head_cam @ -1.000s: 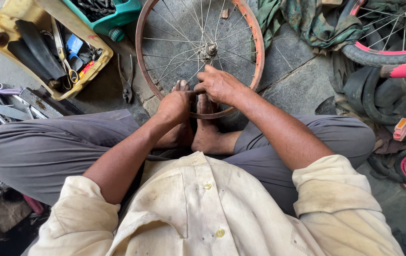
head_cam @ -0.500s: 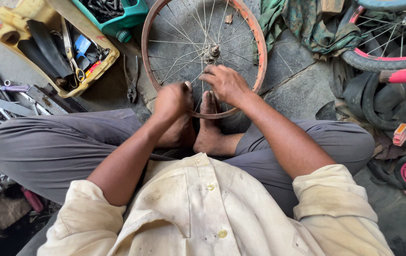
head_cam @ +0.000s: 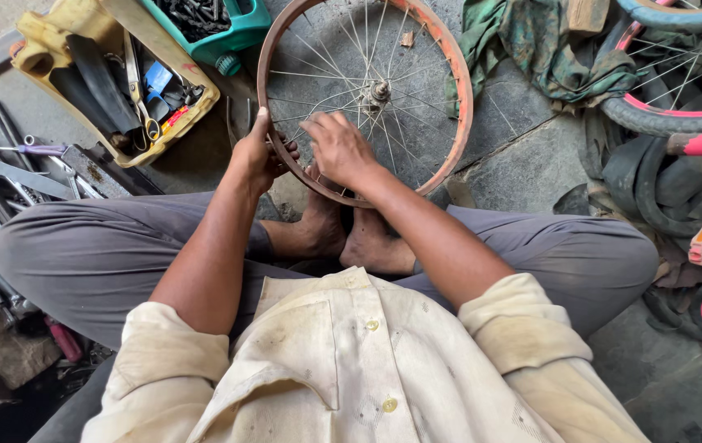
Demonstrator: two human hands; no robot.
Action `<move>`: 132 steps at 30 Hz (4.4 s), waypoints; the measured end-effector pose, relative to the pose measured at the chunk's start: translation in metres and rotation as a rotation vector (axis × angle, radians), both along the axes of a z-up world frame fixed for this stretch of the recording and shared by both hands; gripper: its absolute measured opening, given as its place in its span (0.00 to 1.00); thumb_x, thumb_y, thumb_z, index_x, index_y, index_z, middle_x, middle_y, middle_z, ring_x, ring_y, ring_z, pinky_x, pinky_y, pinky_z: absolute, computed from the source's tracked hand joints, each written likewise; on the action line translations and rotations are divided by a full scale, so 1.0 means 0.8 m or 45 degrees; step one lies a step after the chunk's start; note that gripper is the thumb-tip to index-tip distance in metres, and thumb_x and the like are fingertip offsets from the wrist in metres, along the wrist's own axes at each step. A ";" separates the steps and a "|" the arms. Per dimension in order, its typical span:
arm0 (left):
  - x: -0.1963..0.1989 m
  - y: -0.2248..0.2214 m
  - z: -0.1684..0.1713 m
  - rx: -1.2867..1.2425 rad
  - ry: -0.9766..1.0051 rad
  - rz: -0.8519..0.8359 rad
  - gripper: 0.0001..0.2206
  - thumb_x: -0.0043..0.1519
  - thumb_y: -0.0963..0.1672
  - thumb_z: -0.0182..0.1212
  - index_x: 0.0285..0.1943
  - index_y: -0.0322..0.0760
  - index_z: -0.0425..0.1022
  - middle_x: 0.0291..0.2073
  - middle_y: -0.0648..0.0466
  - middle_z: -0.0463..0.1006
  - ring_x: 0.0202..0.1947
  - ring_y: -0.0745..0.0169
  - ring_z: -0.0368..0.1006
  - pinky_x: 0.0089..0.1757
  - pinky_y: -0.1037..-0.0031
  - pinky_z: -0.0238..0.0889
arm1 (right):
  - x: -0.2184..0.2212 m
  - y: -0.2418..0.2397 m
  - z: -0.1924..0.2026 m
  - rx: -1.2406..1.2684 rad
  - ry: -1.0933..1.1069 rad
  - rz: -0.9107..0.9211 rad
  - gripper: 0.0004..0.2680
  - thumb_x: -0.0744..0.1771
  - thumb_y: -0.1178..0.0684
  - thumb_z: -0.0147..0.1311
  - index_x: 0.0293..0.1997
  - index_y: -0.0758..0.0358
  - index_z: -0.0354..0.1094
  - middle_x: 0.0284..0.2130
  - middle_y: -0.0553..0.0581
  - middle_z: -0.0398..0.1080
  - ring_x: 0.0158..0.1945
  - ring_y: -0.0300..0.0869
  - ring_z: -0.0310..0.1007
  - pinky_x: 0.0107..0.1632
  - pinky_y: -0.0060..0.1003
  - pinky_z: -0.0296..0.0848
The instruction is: The person repairs a bicycle wheel while sitting on the floor, handling the rim, spokes, and hub, and using a small tool to adjust or tighten components.
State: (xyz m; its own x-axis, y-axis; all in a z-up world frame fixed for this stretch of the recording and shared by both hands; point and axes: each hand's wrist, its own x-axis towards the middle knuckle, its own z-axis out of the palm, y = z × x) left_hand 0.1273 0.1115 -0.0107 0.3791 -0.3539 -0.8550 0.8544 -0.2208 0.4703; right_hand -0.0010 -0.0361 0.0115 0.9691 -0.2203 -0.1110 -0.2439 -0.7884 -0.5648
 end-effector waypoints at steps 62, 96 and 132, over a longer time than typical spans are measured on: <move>-0.065 -0.059 -0.005 -0.138 -0.907 -1.236 0.13 0.55 0.35 0.58 0.49 0.32 0.72 0.37 0.47 0.83 0.37 0.57 0.83 0.40 0.68 0.75 | -0.055 -0.067 -0.003 -0.079 -0.212 -0.066 0.18 0.65 0.65 0.53 0.63 0.62 0.68 0.49 0.60 0.68 0.52 0.54 0.66 0.60 0.46 0.69; -0.086 -0.079 0.014 -0.334 -0.459 -1.384 0.10 0.61 0.33 0.49 0.49 0.28 0.67 0.36 0.48 0.83 0.38 0.59 0.83 0.39 0.71 0.78 | -0.073 -0.087 -0.008 -0.002 -0.164 -0.080 0.21 0.63 0.67 0.48 0.63 0.55 0.61 0.46 0.60 0.70 0.49 0.55 0.67 0.55 0.47 0.72; -0.133 -0.043 0.012 0.182 -1.475 -1.276 0.10 0.70 0.42 0.52 0.56 0.31 0.73 0.53 0.34 0.78 0.56 0.33 0.73 0.57 0.52 0.65 | -0.066 -0.082 0.043 -0.477 -0.252 0.341 0.08 0.62 0.59 0.58 0.43 0.51 0.74 0.50 0.54 0.70 0.54 0.47 0.71 0.54 0.42 0.73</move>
